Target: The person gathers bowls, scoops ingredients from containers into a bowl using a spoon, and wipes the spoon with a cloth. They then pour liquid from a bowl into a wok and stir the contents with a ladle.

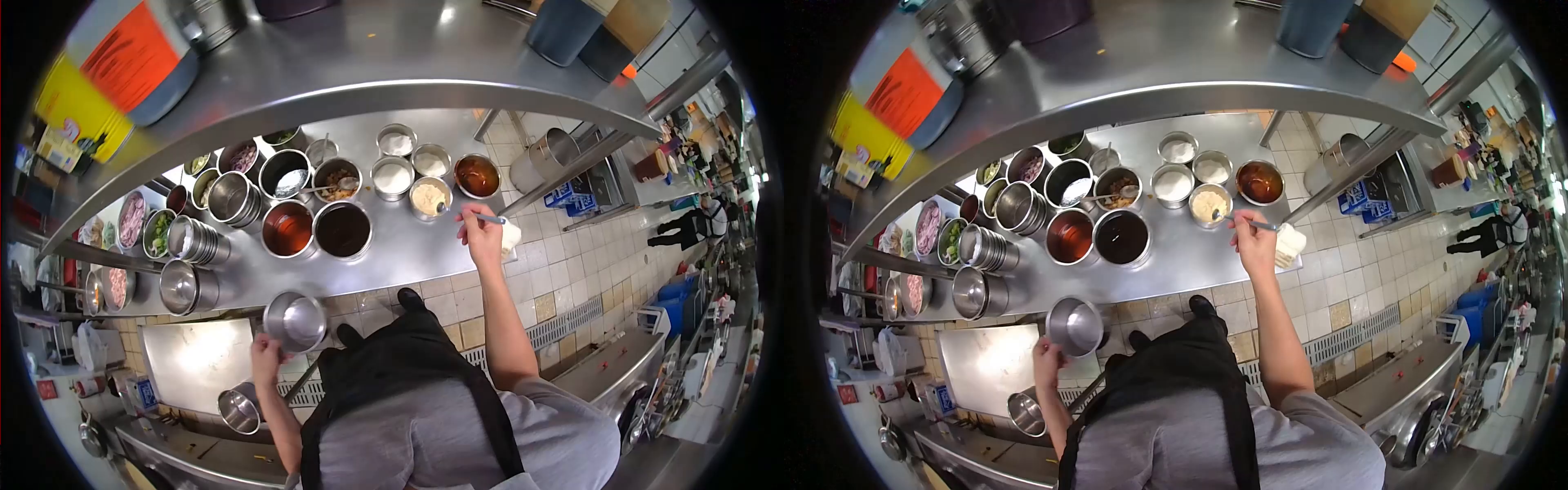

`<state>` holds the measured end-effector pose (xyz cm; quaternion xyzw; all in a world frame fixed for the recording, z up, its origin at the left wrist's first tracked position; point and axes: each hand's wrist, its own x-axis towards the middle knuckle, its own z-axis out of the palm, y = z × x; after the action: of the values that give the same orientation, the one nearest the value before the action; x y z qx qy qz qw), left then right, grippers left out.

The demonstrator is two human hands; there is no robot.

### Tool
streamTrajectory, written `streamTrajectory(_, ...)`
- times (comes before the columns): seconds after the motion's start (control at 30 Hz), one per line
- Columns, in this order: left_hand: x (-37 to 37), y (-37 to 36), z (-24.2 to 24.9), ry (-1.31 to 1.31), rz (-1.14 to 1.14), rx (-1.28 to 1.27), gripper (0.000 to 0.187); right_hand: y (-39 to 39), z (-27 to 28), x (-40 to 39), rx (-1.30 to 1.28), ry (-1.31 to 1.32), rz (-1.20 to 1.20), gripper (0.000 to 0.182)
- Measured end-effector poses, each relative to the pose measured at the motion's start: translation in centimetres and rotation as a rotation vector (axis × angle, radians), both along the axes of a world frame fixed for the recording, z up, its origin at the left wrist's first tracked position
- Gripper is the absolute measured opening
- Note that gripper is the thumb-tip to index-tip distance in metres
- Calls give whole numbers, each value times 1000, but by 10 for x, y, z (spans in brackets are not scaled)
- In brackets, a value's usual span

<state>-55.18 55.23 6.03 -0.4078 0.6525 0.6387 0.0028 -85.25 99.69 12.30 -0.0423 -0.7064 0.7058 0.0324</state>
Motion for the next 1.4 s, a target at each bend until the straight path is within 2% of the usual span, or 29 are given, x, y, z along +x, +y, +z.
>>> streamTrajectory(0.07,-38,64,11,-5,27,124,13,15,3,-32,-15,57,15,15)
streamTrajectory(0.17,-77,129,1,23,-18,143,15,33,3,-77,-5,-2,66,15)
streamTrajectory(0.3,-113,187,-2,17,-69,155,13,48,-12,-116,139,48,155,17)
streamTrajectory(0.4,-122,214,-5,18,-66,129,16,52,-8,-127,81,-19,263,19)
streamTrajectory(0.53,-118,232,-13,45,-17,118,17,64,-14,-121,272,-2,515,19)
streamTrajectory(0.63,-117,242,-16,55,11,129,17,52,-35,-115,450,393,610,18)
streamTrajectory(0.73,-119,251,-17,59,53,134,16,28,-63,-109,432,249,661,20)
streamTrajectory(0.83,-119,257,-22,59,63,134,17,9,-66,-111,263,170,643,23)
streamTrajectory(0.93,-123,263,-18,78,86,123,16,12,-60,-128,251,287,387,24)
streamTrajectory(1.03,-122,272,-21,79,93,144,16,33,-44,-153,602,440,315,23)
streamTrajectory(1.07,-123,275,-22,79,87,149,15,37,-50,-157,620,341,386,22)
streamTrajectory(1.27,-141,289,-17,109,69,151,14,40,-51,-138,645,248,571,24)
streamTrajectory(1.37,-145,291,-17,108,67,125,15,38,-48,-132,619,153,613,27)
streamTrajectory(1.4,-145,291,-19,107,66,112,15,36,-52,-137,519,159,601,28)
